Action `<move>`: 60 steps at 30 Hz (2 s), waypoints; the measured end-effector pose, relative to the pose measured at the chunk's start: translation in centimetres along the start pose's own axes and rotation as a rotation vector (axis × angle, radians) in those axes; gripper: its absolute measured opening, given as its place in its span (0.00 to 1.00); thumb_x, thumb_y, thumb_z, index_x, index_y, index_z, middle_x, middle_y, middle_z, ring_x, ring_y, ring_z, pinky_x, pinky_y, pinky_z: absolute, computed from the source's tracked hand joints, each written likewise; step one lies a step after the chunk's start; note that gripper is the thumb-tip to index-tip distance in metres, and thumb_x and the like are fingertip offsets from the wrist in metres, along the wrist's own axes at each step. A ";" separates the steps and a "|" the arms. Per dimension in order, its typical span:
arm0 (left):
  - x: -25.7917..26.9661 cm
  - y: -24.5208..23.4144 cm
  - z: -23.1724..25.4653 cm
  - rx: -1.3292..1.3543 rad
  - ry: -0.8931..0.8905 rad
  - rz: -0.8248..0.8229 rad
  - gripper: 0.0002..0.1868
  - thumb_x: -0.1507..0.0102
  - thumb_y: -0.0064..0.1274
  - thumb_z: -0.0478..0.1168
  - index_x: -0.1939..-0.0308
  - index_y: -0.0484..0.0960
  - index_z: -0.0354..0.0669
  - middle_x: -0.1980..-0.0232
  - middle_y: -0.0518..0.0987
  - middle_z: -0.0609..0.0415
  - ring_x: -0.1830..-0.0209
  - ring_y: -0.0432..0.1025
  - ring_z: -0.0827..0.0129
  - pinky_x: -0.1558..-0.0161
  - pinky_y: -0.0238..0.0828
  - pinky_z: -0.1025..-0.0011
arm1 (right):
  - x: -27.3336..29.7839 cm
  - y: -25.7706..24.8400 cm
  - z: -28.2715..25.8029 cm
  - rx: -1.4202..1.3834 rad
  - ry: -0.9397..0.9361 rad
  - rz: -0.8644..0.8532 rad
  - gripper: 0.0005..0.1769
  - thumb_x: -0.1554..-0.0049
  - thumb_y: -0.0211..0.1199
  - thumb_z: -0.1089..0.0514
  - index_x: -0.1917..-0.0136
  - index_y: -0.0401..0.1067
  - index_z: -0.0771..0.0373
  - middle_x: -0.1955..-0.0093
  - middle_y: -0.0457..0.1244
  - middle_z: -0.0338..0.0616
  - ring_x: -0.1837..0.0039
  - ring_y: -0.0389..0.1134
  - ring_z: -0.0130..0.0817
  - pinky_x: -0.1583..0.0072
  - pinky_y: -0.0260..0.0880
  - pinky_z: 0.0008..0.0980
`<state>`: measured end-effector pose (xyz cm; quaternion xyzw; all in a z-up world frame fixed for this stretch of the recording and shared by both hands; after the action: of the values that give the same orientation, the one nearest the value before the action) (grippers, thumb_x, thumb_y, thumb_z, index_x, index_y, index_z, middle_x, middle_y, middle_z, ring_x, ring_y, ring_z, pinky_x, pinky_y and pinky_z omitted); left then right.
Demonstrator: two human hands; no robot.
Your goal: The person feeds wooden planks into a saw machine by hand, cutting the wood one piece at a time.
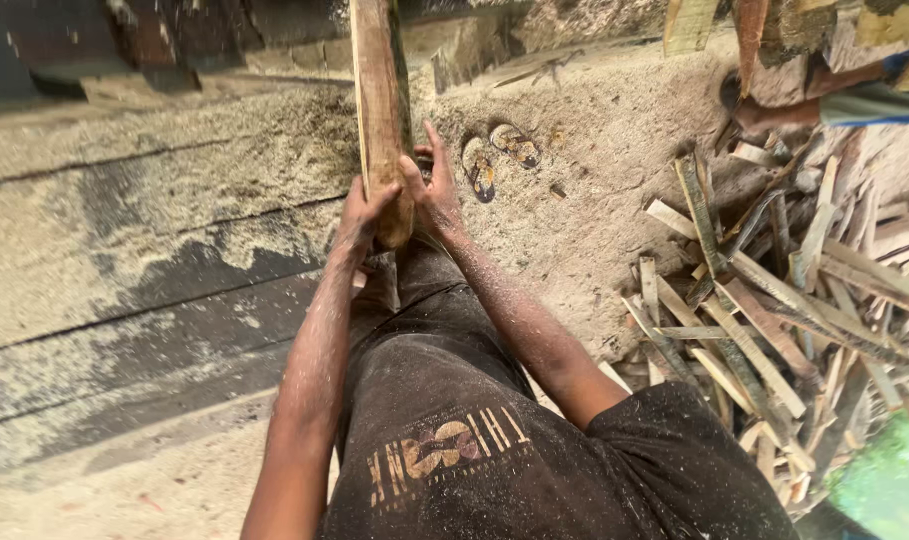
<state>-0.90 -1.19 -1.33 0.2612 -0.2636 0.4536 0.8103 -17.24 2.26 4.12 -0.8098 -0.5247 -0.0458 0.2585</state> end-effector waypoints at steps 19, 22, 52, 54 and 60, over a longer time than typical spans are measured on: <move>15.5 0.5 -12.2 -0.066 0.051 0.286 0.43 0.35 0.47 0.67 0.27 0.67 0.39 0.38 0.79 0.39 0.38 0.74 0.53 0.39 0.73 0.58 | 12.0 5.4 3.3 0.034 0.122 -0.304 0.57 0.45 0.47 0.15 0.14 0.37 0.39 0.16 0.49 0.60 0.21 0.57 0.64 0.27 0.62 0.65; 14.4 -0.1 -7.2 -0.032 0.379 0.315 0.43 0.30 0.47 0.64 0.23 0.57 0.35 0.27 0.67 0.34 0.27 0.64 0.48 0.29 0.61 0.51 | 7.8 7.0 0.4 0.041 0.067 -0.295 0.54 0.41 0.47 0.17 0.13 0.38 0.41 0.17 0.51 0.62 0.21 0.58 0.63 0.26 0.61 0.65; 0.6 -7.4 10.7 -0.060 0.378 0.521 0.50 0.34 0.51 0.71 0.28 0.62 0.28 0.31 0.73 0.34 0.32 0.72 0.48 0.34 0.72 0.52 | -11.6 11.5 -9.1 0.032 -0.014 -0.050 0.47 0.40 0.42 0.24 0.17 0.50 0.50 0.28 0.62 0.58 0.34 0.69 0.48 0.37 0.74 0.59; 4.3 -7.5 9.4 -0.442 0.428 0.512 0.35 0.36 0.61 0.53 0.34 0.72 0.32 0.38 0.74 0.38 0.41 0.74 0.52 0.44 0.81 0.59 | -10.7 12.7 -6.9 0.096 -0.131 0.006 0.42 0.33 0.38 0.27 0.16 0.55 0.50 0.26 0.60 0.58 0.27 0.64 0.48 0.28 0.66 0.60; 6.2 -7.8 6.0 -0.756 0.705 0.579 0.30 0.36 0.62 0.32 0.29 0.75 0.33 0.38 0.79 0.44 0.39 0.75 0.53 0.40 0.81 0.56 | -8.2 13.6 -5.0 0.006 -0.139 0.161 0.38 0.32 0.37 0.31 0.18 0.56 0.53 0.21 0.58 0.51 0.21 0.60 0.50 0.24 0.59 0.62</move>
<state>7.60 -4.98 5.71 -0.2946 -0.1824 0.5902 0.7292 -8.02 -11.20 0.58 -0.8497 -0.4747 0.0329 0.2271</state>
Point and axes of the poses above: each hand's wrist, its own x-axis away from the middle knuckle, its own y-axis out of the palm, z = x × y, the point moved 2 cm from there along -x, towards the middle knuckle
